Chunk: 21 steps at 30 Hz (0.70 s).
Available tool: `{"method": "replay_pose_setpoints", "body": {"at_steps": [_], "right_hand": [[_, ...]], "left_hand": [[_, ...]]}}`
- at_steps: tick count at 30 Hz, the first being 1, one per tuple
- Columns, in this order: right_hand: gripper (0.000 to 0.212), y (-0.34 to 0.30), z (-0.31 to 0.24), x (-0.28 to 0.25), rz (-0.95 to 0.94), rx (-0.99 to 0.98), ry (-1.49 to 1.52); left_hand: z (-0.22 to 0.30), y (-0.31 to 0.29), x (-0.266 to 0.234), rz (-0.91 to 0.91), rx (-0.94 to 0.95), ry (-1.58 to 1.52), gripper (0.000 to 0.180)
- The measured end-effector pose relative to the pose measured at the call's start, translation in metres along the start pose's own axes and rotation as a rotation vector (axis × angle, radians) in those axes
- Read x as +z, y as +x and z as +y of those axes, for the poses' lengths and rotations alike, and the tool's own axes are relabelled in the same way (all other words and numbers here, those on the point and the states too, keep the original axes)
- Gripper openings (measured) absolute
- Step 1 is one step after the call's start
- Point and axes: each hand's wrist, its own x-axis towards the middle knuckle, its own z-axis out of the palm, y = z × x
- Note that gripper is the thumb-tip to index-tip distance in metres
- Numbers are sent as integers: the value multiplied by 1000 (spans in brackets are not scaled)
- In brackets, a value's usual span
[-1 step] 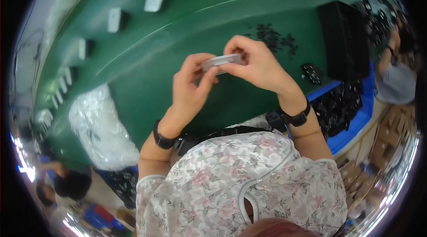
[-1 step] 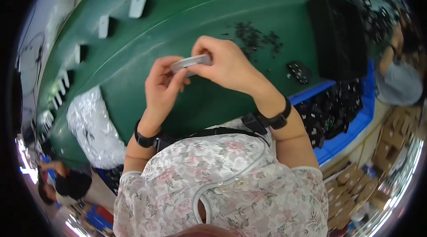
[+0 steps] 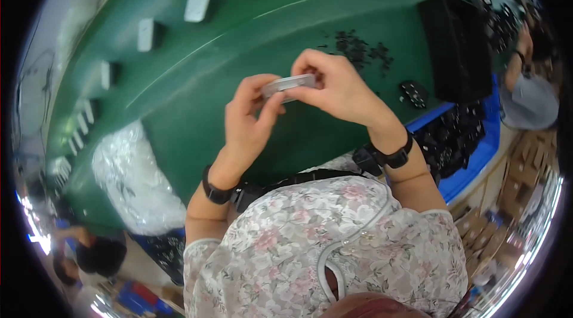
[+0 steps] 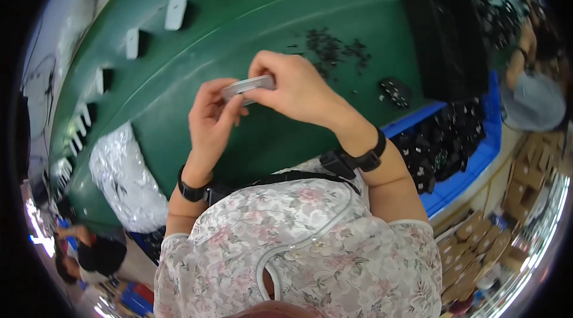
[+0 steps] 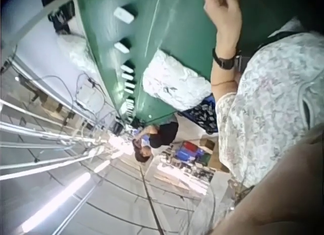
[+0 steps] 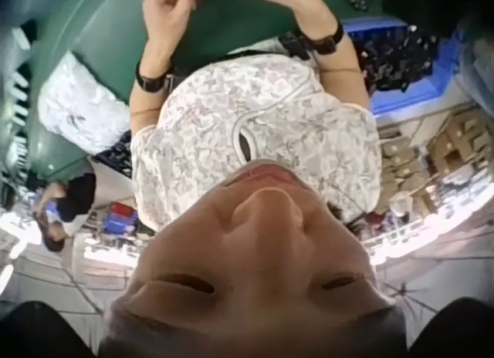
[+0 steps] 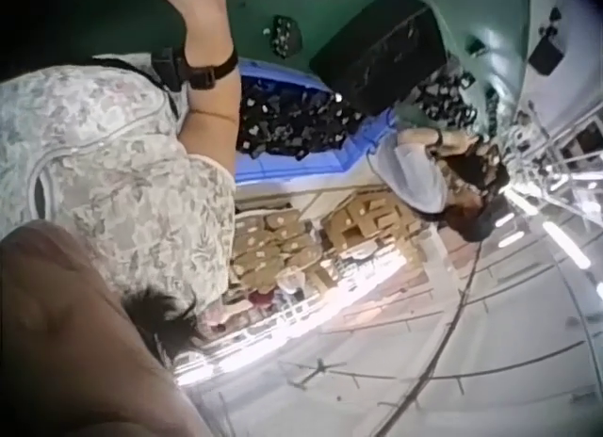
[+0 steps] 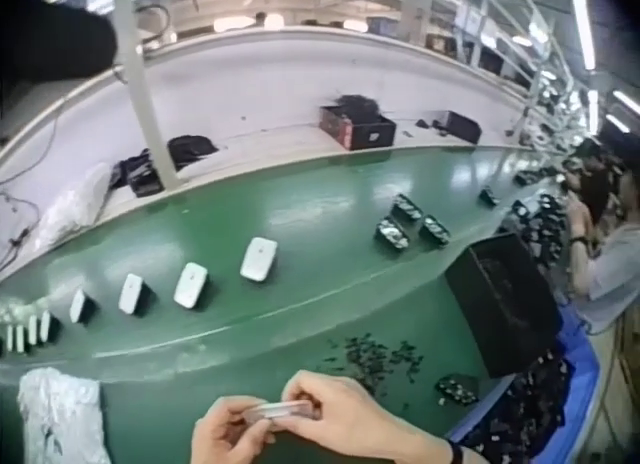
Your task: Assembling small plastic housings and electronic components on a factory production line.
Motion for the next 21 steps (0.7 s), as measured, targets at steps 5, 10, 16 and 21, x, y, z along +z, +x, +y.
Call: {"method": "replay_pose_setpoints", "body": {"at_steps": [5, 10, 16, 21], "right_hand": [[22, -10, 15, -4, 127, 18, 131], [44, -58, 14, -58, 484, -166, -519], [36, -140, 56, -107, 545, 319, -1118], [28, -152, 68, -93, 609, 315, -909]], "left_hand": [[4, 9, -4, -112, -44, -201, 18], [-20, 31, -43, 1, -119, -23, 14], [-32, 64, -67, 84, 164, 583, 14], [-26, 58, -56, 167, 352, 853, 18]]}}
